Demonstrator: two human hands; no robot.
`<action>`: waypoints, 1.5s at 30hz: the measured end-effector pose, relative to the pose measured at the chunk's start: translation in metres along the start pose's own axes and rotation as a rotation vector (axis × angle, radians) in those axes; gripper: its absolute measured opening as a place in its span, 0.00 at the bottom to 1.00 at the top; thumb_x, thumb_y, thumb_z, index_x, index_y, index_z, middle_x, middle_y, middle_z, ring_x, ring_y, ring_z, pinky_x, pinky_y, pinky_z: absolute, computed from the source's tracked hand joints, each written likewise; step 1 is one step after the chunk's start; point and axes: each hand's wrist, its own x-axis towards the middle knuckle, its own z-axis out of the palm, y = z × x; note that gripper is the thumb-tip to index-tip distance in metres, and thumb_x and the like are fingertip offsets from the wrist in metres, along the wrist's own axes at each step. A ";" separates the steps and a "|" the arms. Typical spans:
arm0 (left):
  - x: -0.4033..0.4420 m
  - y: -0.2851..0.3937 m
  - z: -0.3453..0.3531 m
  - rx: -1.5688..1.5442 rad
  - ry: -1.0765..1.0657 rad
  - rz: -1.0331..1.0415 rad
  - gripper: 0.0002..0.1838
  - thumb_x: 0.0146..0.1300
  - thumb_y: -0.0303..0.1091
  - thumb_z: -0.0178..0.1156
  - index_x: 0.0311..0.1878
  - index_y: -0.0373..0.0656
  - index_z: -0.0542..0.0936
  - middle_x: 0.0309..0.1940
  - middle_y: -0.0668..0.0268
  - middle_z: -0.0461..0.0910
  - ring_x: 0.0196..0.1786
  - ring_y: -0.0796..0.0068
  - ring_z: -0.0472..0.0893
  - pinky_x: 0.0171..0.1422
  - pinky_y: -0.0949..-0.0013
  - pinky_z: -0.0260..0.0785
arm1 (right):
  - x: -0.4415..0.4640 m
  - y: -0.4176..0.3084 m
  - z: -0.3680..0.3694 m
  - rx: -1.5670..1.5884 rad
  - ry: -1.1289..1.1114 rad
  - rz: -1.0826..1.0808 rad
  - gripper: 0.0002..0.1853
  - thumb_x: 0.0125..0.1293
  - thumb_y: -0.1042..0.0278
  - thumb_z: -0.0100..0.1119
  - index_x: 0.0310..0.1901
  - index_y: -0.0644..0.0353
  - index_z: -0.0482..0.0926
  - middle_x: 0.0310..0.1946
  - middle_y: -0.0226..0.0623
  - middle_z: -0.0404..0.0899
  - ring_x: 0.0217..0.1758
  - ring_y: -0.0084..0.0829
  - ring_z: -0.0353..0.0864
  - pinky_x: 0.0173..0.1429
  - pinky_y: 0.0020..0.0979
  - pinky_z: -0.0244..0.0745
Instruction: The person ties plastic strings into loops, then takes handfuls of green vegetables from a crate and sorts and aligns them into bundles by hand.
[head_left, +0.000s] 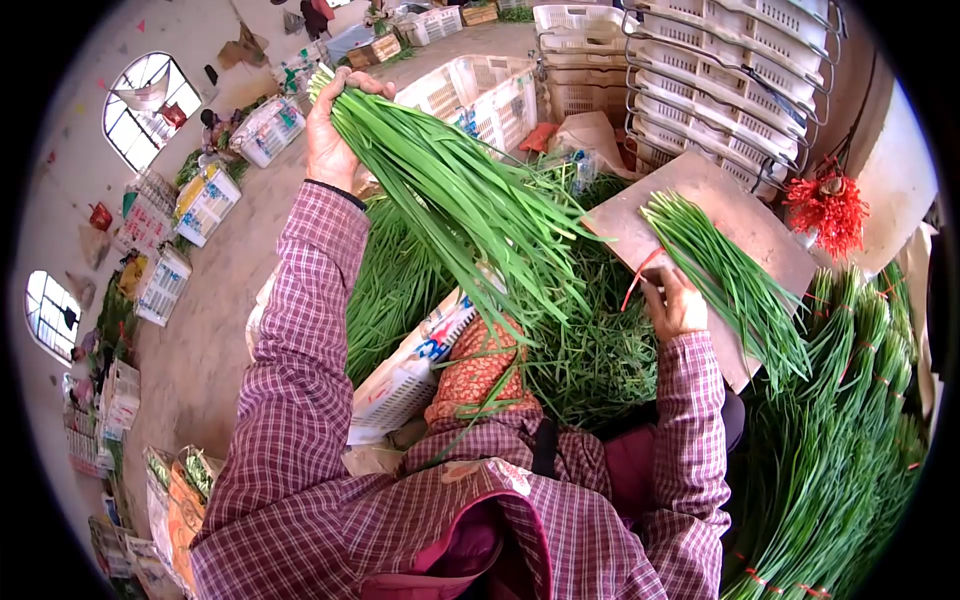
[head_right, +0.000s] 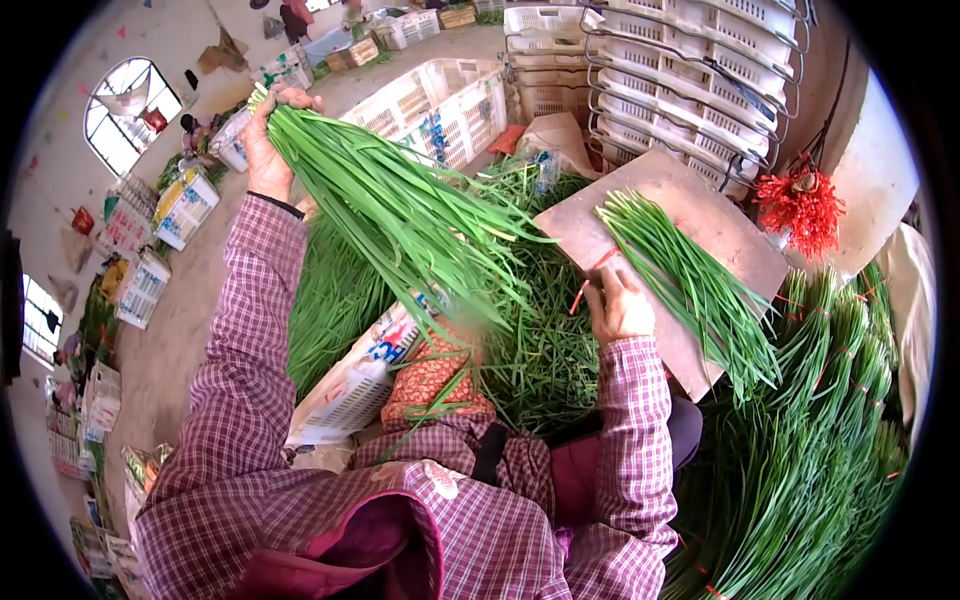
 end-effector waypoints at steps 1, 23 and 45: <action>0.000 -0.002 -0.002 -0.015 0.012 0.012 0.06 0.61 0.29 0.61 0.36 0.43 0.73 0.29 0.66 0.74 0.38 0.69 0.77 0.63 0.55 0.65 | 0.008 -0.029 -0.010 0.135 0.066 -0.043 0.08 0.63 0.66 0.56 0.41 0.58 0.80 0.34 0.42 0.82 0.35 0.40 0.84 0.41 0.36 0.79; -0.006 0.000 -0.008 -0.286 -0.471 0.048 0.02 0.59 0.29 0.55 0.35 0.45 0.73 0.26 0.73 0.71 0.30 0.81 0.70 0.47 0.72 0.63 | -0.051 -0.013 0.023 -0.356 -0.310 0.030 0.07 0.60 0.63 0.60 0.36 0.52 0.83 0.31 0.36 0.83 0.28 0.33 0.83 0.31 0.33 0.80; -0.014 -0.026 0.004 -0.376 -0.613 0.039 0.06 0.58 0.30 0.58 0.37 0.46 0.71 0.28 0.73 0.73 0.33 0.80 0.74 0.48 0.71 0.66 | 0.000 -0.135 0.018 0.122 0.190 -0.190 0.08 0.60 0.74 0.57 0.41 0.53 0.80 0.31 0.36 0.76 0.34 0.39 0.78 0.38 0.34 0.75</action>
